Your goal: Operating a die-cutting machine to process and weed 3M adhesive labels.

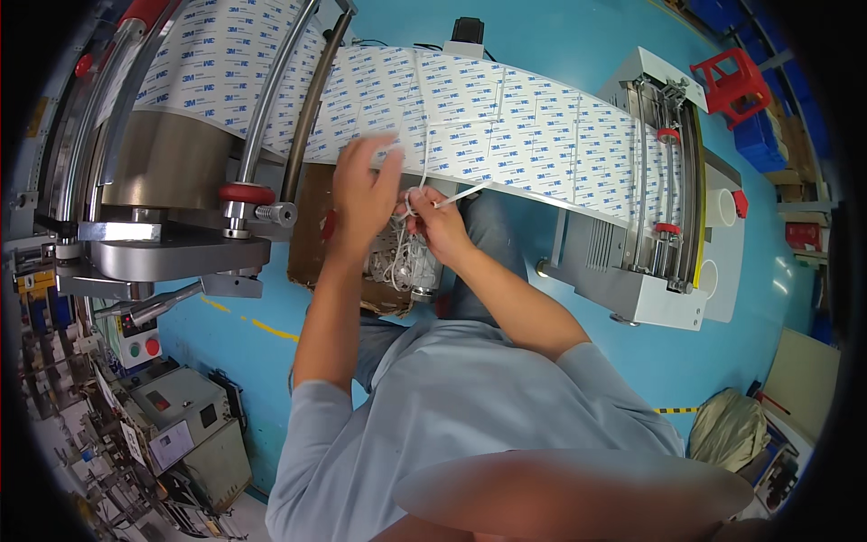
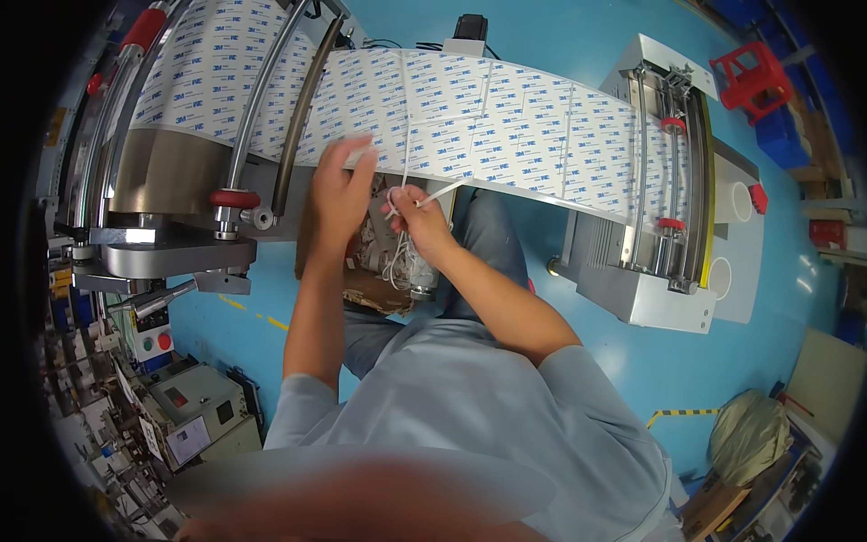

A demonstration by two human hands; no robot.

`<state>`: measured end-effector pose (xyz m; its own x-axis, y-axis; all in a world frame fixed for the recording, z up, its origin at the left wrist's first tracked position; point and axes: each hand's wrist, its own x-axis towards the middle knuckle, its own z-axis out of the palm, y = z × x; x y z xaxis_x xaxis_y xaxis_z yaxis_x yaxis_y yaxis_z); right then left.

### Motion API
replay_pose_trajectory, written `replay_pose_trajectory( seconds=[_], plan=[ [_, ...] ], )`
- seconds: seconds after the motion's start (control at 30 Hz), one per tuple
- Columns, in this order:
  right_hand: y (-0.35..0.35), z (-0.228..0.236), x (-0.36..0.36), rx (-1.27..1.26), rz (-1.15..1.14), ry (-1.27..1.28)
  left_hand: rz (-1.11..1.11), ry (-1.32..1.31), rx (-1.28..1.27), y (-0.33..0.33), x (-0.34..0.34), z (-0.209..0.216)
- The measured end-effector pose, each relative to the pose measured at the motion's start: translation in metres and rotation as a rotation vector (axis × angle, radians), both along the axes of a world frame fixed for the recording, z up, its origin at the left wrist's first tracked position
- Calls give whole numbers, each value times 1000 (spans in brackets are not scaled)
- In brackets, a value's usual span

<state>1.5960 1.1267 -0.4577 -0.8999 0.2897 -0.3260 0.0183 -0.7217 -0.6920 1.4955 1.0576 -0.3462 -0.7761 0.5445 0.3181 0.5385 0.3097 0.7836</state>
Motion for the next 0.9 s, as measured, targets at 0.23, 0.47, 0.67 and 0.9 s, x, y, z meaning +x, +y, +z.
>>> replay_pose_trajectory(
  seconds=[0.23,0.47,0.67,0.9],
  plan=[
    [-18,3,-26,86,-56,37,113,416,-504,103,-103,-29],
    [-19,9,-51,198,-1,88,5,574,-678,116,-119,-30],
    [-17,19,-59,254,53,135,-47,602,-647,111,-120,-28],
    [-23,29,-50,298,107,146,-63,643,-735,109,-124,-25]
  ],
)
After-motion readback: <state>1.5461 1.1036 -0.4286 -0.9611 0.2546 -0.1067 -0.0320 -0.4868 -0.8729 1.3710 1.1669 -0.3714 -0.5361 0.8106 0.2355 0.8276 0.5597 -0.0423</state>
